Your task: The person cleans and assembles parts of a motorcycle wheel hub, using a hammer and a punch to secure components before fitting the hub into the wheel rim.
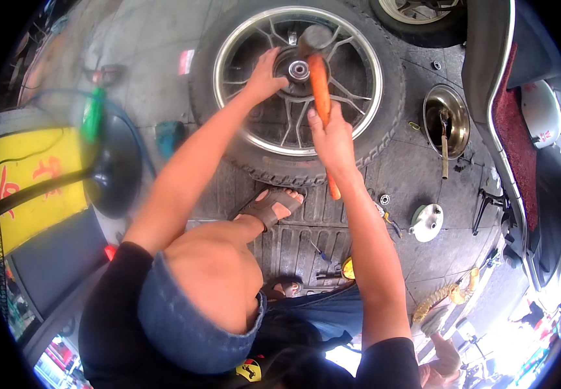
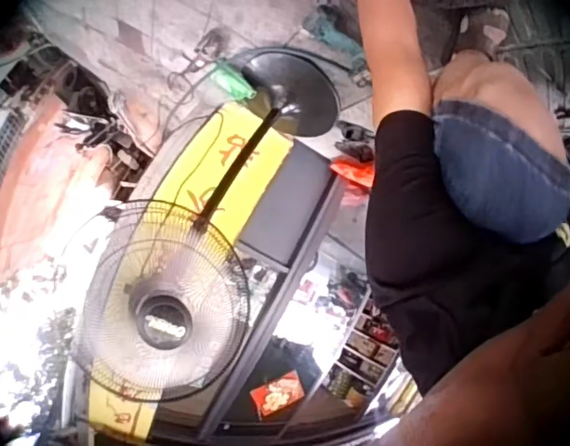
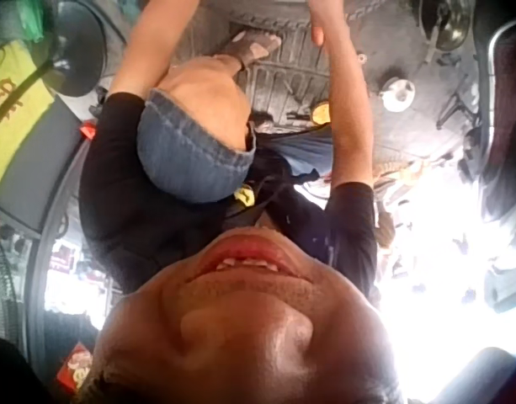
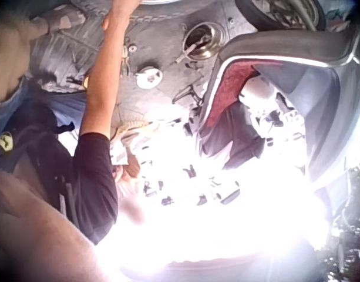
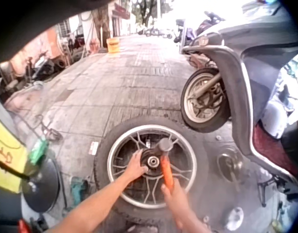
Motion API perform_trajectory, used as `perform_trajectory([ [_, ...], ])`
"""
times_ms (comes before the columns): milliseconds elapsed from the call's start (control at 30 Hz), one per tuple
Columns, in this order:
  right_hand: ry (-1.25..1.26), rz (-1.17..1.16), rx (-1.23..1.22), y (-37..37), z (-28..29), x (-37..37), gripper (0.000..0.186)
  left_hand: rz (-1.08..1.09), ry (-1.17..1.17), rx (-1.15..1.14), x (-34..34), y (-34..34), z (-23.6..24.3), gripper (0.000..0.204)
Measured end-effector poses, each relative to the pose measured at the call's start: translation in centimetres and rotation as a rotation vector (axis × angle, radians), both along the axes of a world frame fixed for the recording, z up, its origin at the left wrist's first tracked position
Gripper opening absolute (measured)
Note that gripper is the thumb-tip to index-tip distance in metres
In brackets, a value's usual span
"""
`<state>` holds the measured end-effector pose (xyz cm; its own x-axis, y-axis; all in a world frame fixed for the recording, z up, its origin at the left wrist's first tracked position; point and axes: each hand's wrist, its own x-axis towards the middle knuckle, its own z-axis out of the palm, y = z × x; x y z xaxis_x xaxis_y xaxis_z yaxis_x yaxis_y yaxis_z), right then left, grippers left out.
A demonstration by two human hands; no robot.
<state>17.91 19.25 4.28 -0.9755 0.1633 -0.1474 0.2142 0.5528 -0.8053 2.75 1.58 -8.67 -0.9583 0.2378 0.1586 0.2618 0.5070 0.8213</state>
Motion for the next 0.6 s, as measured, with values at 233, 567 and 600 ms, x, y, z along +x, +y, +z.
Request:
perform_trajectory([
  [233,-0.142,0.113,-0.053,0.1,0.5,-2.6,0.04,-0.038,0.019,-0.14,0.7,-0.3,0.8,0.097],
  [567,-0.242,0.13,-0.055,1.1,-0.8,-2.3,0.038,-0.053,-0.012,-0.157,1.6,-0.6,1.2,0.101],
  [600,-0.169,0.115,-0.064,1.2,-1.2,-2.5,0.039,-0.051,0.014,-0.175,1.3,-0.7,1.2,0.101],
])
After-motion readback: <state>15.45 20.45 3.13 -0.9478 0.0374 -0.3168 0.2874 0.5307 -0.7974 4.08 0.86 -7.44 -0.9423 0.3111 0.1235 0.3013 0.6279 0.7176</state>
